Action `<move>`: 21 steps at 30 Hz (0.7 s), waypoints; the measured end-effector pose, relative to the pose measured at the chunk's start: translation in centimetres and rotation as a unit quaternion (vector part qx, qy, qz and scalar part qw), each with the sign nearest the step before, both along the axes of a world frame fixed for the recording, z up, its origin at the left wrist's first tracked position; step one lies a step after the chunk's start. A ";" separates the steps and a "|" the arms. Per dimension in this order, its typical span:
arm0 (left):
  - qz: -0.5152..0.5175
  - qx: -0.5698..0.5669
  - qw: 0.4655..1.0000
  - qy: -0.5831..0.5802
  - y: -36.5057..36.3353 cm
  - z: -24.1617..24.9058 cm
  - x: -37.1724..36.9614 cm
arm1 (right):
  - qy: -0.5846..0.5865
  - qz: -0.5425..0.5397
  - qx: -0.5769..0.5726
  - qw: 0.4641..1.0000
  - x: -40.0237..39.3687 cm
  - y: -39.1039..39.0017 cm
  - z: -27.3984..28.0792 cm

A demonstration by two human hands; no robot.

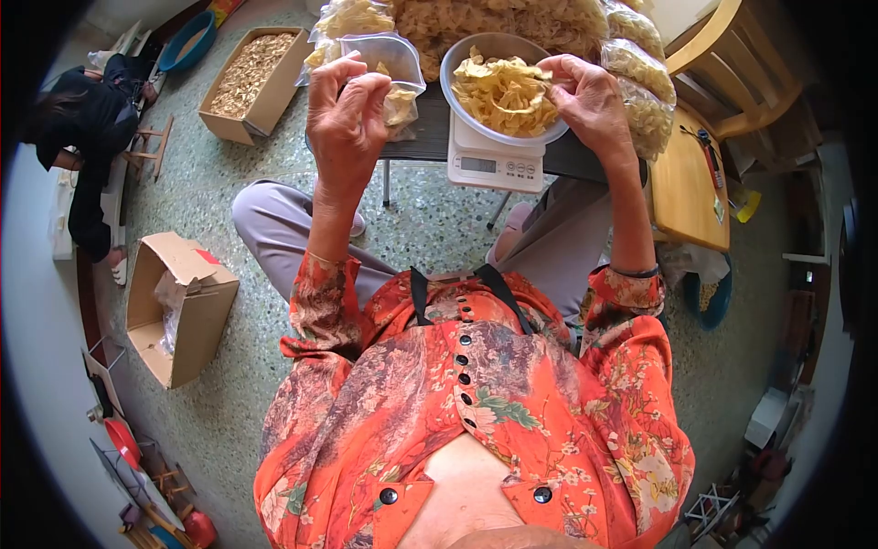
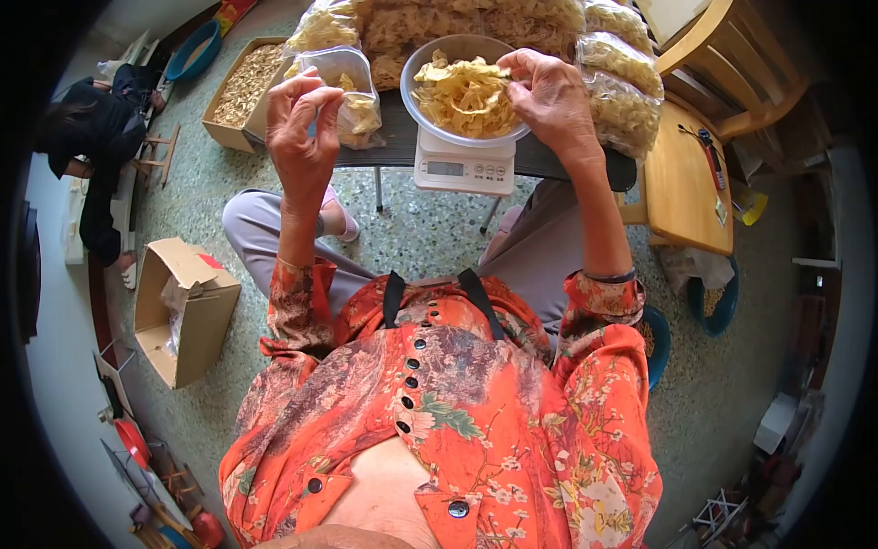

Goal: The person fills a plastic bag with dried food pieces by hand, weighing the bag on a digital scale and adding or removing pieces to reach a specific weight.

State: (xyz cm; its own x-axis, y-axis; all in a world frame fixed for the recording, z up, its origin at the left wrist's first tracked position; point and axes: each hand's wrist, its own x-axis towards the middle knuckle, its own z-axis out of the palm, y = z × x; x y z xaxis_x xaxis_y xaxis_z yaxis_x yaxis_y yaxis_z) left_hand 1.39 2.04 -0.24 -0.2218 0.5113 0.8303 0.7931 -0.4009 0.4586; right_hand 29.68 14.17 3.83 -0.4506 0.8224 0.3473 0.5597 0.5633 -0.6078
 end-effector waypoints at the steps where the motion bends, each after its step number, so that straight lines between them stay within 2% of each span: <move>1: 0.000 0.002 1.000 0.004 0.0 -0.1 0.0 | -0.001 0.000 0.000 1.000 0.2 0.1 0.0; 10: -0.006 0.002 1.000 0.010 -0.1 0.0 0.0 | 0.006 -0.010 0.061 0.998 0.2 0.8 1.5; 12: -0.008 -0.001 1.000 0.014 -0.1 0.1 0.0 | -0.085 0.012 0.018 0.996 -0.3 1.0 1.7; 16: -0.021 -0.003 1.000 0.019 -0.1 0.2 0.1 | -0.089 0.048 0.032 0.994 -1.8 1.5 1.0; 18: -0.027 -0.008 0.999 0.016 -0.1 0.3 0.2 | -0.059 0.109 0.140 0.982 -3.0 1.5 0.7; 21: -0.027 -0.005 0.999 0.024 -0.1 0.4 0.4 | -0.116 0.097 0.145 0.978 -4.4 1.3 0.0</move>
